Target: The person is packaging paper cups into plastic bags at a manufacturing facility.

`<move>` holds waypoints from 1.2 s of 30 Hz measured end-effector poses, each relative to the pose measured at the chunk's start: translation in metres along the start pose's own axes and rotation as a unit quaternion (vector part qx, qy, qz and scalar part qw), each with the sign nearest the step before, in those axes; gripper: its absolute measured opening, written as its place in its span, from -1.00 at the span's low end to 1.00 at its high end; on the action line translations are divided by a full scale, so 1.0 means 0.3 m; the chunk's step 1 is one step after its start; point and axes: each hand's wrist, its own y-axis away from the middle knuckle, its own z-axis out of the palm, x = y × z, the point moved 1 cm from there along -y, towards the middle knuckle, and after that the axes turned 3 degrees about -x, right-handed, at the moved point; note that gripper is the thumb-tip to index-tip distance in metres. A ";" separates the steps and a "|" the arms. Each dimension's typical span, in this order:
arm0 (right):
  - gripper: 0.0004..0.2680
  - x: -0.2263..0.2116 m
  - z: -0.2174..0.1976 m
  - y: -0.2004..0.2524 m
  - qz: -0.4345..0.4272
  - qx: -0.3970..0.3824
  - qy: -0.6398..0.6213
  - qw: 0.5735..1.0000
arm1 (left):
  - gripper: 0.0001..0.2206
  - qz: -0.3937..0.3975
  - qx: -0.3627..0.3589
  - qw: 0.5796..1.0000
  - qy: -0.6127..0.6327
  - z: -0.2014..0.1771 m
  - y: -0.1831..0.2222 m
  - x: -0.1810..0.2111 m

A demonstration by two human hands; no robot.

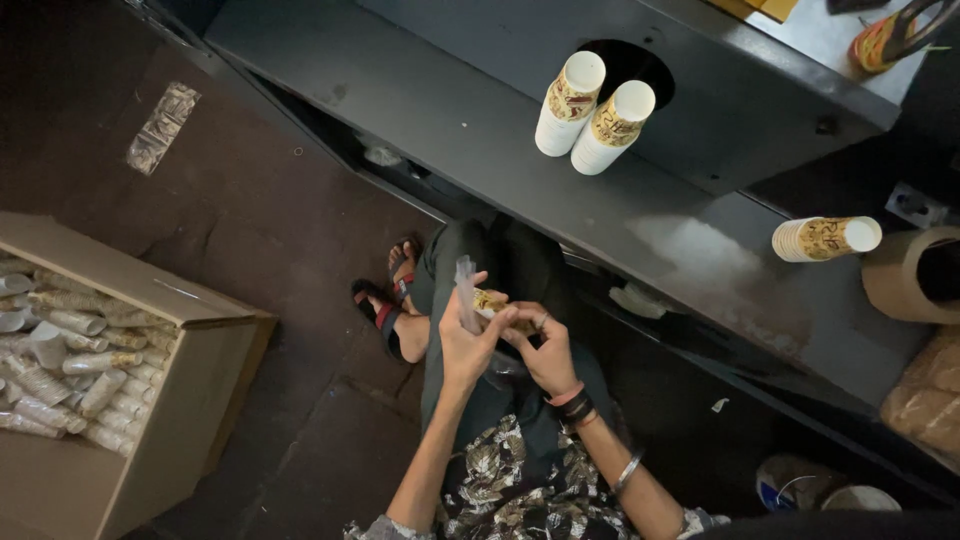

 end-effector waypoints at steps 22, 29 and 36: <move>-0.87 -0.026 -0.003 0.006 0.021 0.002 -0.073 0.997 | -0.62 0.025 0.018 0.997 -0.075 0.008 -0.004 0.052; -0.88 0.005 -0.013 0.014 0.023 0.030 -0.086 0.996 | -0.66 0.027 0.049 0.986 -0.160 0.002 -0.006 0.077; -0.88 -0.055 -0.077 0.049 0.075 -0.015 -0.115 0.990 | -0.72 0.041 0.050 0.986 -0.153 -0.008 0.002 0.025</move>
